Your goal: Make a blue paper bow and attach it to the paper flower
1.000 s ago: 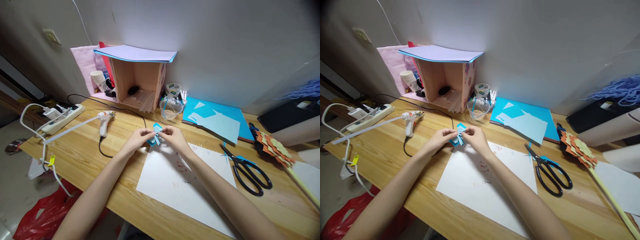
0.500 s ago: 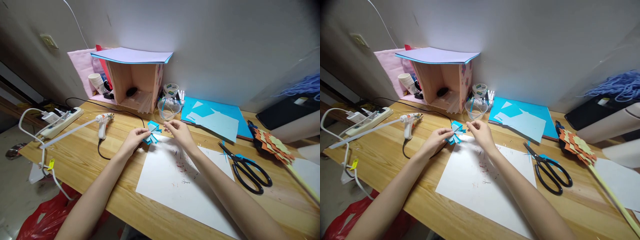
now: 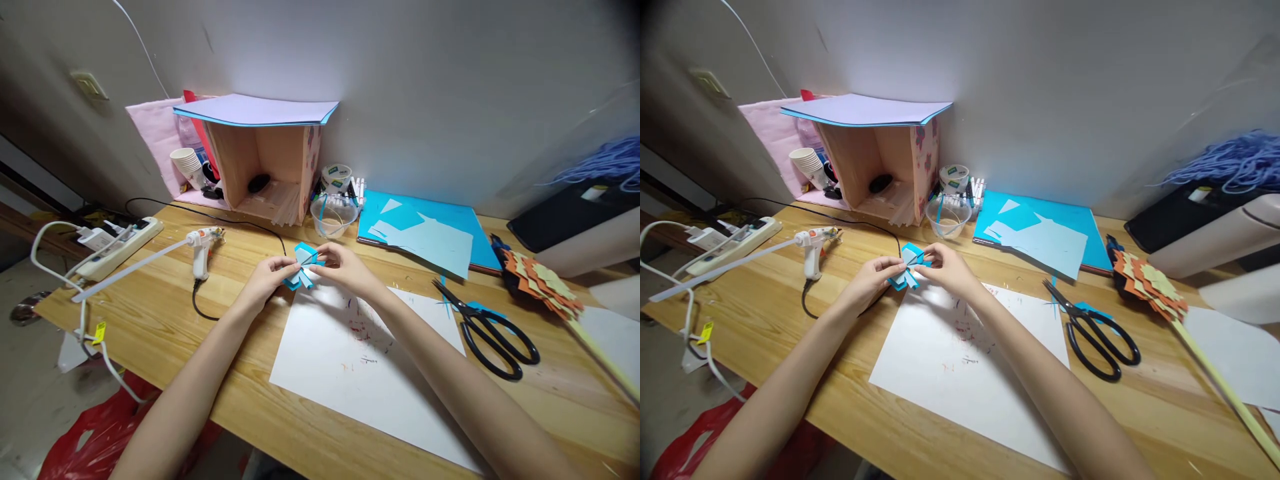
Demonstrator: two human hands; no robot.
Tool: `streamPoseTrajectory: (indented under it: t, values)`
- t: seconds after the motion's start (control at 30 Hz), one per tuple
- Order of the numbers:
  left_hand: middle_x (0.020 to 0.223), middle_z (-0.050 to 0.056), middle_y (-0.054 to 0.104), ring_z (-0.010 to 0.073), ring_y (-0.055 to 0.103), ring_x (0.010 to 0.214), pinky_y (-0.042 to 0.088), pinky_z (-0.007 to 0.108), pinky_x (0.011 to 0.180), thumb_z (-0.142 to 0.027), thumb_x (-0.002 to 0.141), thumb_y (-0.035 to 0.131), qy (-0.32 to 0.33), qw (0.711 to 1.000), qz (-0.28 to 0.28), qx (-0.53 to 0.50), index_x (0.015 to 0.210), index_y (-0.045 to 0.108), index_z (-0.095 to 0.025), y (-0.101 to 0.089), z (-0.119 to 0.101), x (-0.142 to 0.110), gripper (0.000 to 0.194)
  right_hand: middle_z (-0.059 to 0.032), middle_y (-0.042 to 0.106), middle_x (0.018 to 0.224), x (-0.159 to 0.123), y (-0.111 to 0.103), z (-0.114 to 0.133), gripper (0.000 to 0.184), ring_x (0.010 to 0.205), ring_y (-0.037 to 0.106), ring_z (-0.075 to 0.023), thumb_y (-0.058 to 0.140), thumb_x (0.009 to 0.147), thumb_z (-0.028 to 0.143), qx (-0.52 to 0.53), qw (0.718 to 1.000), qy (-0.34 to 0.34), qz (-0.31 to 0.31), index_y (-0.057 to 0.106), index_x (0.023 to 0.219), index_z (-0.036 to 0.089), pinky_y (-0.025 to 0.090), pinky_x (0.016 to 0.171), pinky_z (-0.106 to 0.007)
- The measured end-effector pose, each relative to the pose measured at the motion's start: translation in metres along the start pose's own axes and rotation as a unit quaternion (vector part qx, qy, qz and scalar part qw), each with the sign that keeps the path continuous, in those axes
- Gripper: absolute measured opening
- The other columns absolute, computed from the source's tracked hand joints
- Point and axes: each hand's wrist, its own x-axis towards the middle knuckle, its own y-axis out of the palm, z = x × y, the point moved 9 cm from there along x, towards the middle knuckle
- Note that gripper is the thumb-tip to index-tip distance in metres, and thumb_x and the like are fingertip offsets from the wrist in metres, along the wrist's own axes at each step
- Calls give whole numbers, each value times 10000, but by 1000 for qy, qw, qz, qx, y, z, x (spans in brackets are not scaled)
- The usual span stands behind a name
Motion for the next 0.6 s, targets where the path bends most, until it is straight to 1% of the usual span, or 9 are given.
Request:
streamPoseTrajectory:
  t: [0.1,0.2,0.27,0.3,0.37,0.43,0.47,0.53,0.6]
  values:
    - [746,26,654,106,581,622,440,222,613,-364,621,764,2,1000,-4,10,807,679,-133,0,-1,0,309,-51,655,870,1,1,-3,247,791,624,-162,675,679,231,9,1000,7,2,522,865,174,488,740,-316]
    - [748,30,661,109,586,620,442,228,620,-366,602,773,1,1000,-16,11,801,678,-133,-1,-2,-1,322,-61,651,900,1,2,-3,239,812,621,-163,671,689,233,11,1000,8,3,527,868,166,483,759,-318]
    - [752,30,664,110,586,621,441,228,625,-366,602,772,-2,1000,-19,12,807,676,-135,-2,-2,-1,323,-70,642,926,0,-2,2,250,827,616,-166,667,711,272,-7,1000,-4,-16,542,897,162,482,765,-322]
    - [752,29,663,109,584,621,438,227,624,-366,605,770,-2,1000,-19,14,808,674,-135,-2,-2,-1,322,-72,636,942,-1,-6,7,257,838,610,-168,661,727,296,-25,999,-22,-37,550,917,164,481,768,-324]
    - [749,28,660,110,578,623,433,225,618,-366,605,769,4,1000,-21,20,805,673,-134,-1,-5,-2,320,-65,622,959,-6,-14,22,246,862,591,-170,640,762,329,-80,990,-81,-83,567,942,179,473,778,-324]
    - [746,29,659,115,574,627,431,227,615,-366,595,772,14,999,-20,33,789,677,-131,1,-8,-2,320,-50,611,928,-12,-16,36,190,868,566,-172,625,783,336,-146,973,-140,-111,595,905,195,456,784,-319]
    - [742,30,659,118,573,628,432,229,614,-367,587,775,16,999,-16,41,779,680,-129,3,-8,-3,321,-44,605,897,-14,-15,40,160,858,554,-173,621,787,337,-175,965,-156,-116,609,867,199,446,780,-316]
    - [734,33,662,120,572,624,434,232,612,-368,569,784,7,999,-8,47,765,686,-128,7,-7,-3,325,-36,591,836,-15,-13,39,141,830,535,-176,614,792,343,-213,957,-155,-120,624,790,202,430,764,-315]
    - [740,35,670,119,576,623,436,230,612,-367,557,793,-21,999,-4,40,776,692,-133,9,-1,-4,336,-34,587,810,-13,-13,34,148,828,523,-181,610,788,344,-222,957,-137,-124,627,744,203,419,758,-317]
